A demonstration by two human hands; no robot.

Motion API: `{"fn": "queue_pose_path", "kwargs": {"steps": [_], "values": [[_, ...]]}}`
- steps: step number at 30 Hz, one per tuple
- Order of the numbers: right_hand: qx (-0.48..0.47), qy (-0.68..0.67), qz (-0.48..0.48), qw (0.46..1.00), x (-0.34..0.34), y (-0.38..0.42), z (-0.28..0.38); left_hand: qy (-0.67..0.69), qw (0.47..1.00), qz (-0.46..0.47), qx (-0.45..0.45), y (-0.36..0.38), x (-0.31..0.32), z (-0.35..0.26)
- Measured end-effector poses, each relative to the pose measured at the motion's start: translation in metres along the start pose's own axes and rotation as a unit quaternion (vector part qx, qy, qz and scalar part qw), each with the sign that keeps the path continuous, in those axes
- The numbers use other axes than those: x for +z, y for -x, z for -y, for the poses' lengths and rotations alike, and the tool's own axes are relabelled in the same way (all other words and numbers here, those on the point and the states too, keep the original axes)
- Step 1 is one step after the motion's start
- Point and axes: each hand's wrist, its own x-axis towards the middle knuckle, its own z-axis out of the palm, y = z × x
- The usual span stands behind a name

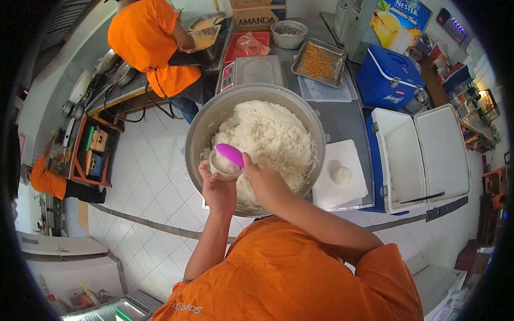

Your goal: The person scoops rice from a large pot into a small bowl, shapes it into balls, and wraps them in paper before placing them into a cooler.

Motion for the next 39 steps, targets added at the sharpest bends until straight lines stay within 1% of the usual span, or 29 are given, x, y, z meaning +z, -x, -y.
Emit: {"fn": "queue_pose_path", "kwargs": {"steps": [2, 3, 5, 7, 9, 10, 12, 13, 15, 16, 18, 19, 20, 21, 22, 23, 24, 25, 27, 28, 30, 31, 32, 33, 35, 36, 37, 38, 39], "values": [[0.063, 0.125, 0.096, 0.986, 0.007, 0.009, 0.012, -0.019, 1.000, -0.004, 0.009, 0.001, 0.000, 0.007], [0.061, 0.143, 0.140, 0.978, 0.002, 0.009, 0.015, -0.034, 0.999, -0.012, 0.007, 0.000, -0.003, 0.011], [0.049, 0.137, 0.175, 0.974, -0.005, 0.010, 0.009, -0.051, 0.998, -0.022, 0.005, -0.001, -0.012, 0.015], [0.036, 0.133, 0.208, 0.968, -0.015, 0.005, 0.004, -0.017, 1.000, 0.004, -0.022, -0.003, -0.014, 0.013], [0.118, 0.075, 0.302, 0.943, -0.027, -0.001, 0.001, -0.020, 0.999, 0.022, -0.035, -0.001, -0.014, 0.012], [0.120, 0.075, 0.300, 0.944, -0.034, -0.004, -0.004, -0.024, 0.998, 0.040, -0.045, -0.002, -0.013, 0.011], [0.022, 0.058, 0.234, 0.970, -0.045, -0.008, -0.010, 0.005, 0.997, 0.060, -0.054, -0.008, -0.011, 0.007], [0.022, 0.058, 0.234, 0.970, -0.046, -0.005, -0.006, 0.034, 0.995, 0.076, -0.058, -0.011, -0.009, 0.005], [-0.052, 0.090, 0.000, 0.995, -0.051, -0.003, 0.006, 0.064, 0.995, 0.071, -0.043, -0.018, -0.002, -0.002], [-0.058, 0.091, 0.004, 0.994, -0.054, -0.005, 0.004, 0.094, 0.993, 0.064, -0.028, -0.020, 0.001, -0.005], [0.144, 0.185, 0.051, 0.971, -0.063, -0.009, -0.002, 0.091, 0.993, 0.075, -0.006, -0.024, -0.009, -0.004], [0.142, 0.184, 0.051, 0.971, -0.058, -0.008, -0.011, 0.103, 0.993, 0.053, -0.013, -0.023, -0.008, -0.006], [0.148, 0.192, 0.086, 0.966, -0.049, -0.006, -0.027, 0.115, 0.993, 0.032, -0.022, -0.022, -0.007, -0.005], [0.154, 0.202, 0.120, 0.960, -0.048, -0.009, -0.028, 0.115, 0.992, 0.035, -0.024, -0.019, -0.002, -0.006], [0.154, 0.204, 0.119, 0.959, -0.048, -0.011, -0.027, 0.125, 0.990, 0.041, -0.041, -0.016, 0.004, -0.005], [0.079, 0.096, 0.065, 0.990, -0.044, -0.014, -0.024, 0.137, 0.988, 0.046, -0.058, -0.012, 0.011, -0.003], [0.005, -0.014, 0.011, 1.000, -0.042, -0.017, -0.018, 0.141, 0.987, 0.044, -0.061, -0.007, 0.018, 0.001], [0.010, -0.010, 0.012, 1.000, -0.038, -0.019, -0.014, 0.146, 0.985, 0.046, -0.081, -0.001, 0.027, 0.007], [0.001, -0.231, -0.021, 0.973, -0.037, -0.022, -0.013, 0.151, 0.981, 0.054, -0.110, 0.007, 0.040, 0.025], [0.004, -0.227, -0.028, 0.974, -0.046, -0.017, -0.020, 0.153, 0.978, 0.053, -0.129, 0.011, 0.044, 0.035], [0.013, -0.307, -0.090, 0.947, -0.065, -0.007, -0.039, 0.156, 0.974, 0.055, -0.154, 0.024, 0.066, 0.048], [0.003, -0.285, -0.124, 0.950, -0.079, 0.000, -0.054, -0.047, 0.987, 0.032, -0.152, 0.037, 0.089, 0.044], [0.006, -0.281, -0.126, 0.951, -0.096, 0.006, -0.070, -0.248, 0.959, 0.008, -0.141, 0.049, 0.104, 0.047], [0.017, -0.289, -0.170, 0.942, -0.115, 0.012, -0.089, -0.355, 0.925, 0.114, -0.069, 0.061, 0.082, 0.061], [0.055, -0.271, -0.243, 0.930, -0.153, 0.025, -0.135, -0.296, 0.896, 0.304, -0.130, 0.087, 0.077, 0.080], [0.058, -0.271, -0.245, 0.929, -0.172, 0.031, -0.169, -0.297, 0.895, 0.304, -0.133, 0.092, 0.081, 0.096], [0.075, -0.184, -0.252, 0.947, -0.190, 0.037, -0.206, -0.346, 0.824, 0.373, -0.250, 0.097, 0.086, 0.115], [0.094, -0.096, -0.258, 0.957, -0.200, 0.041, -0.241, -0.386, 0.730, 0.431, -0.364, 0.103, 0.089, 0.137], [0.100, -0.099, -0.262, 0.955, -0.204, 0.042, -0.272, -0.389, 0.725, 0.431, -0.371, 0.107, 0.084, 0.168]]}}
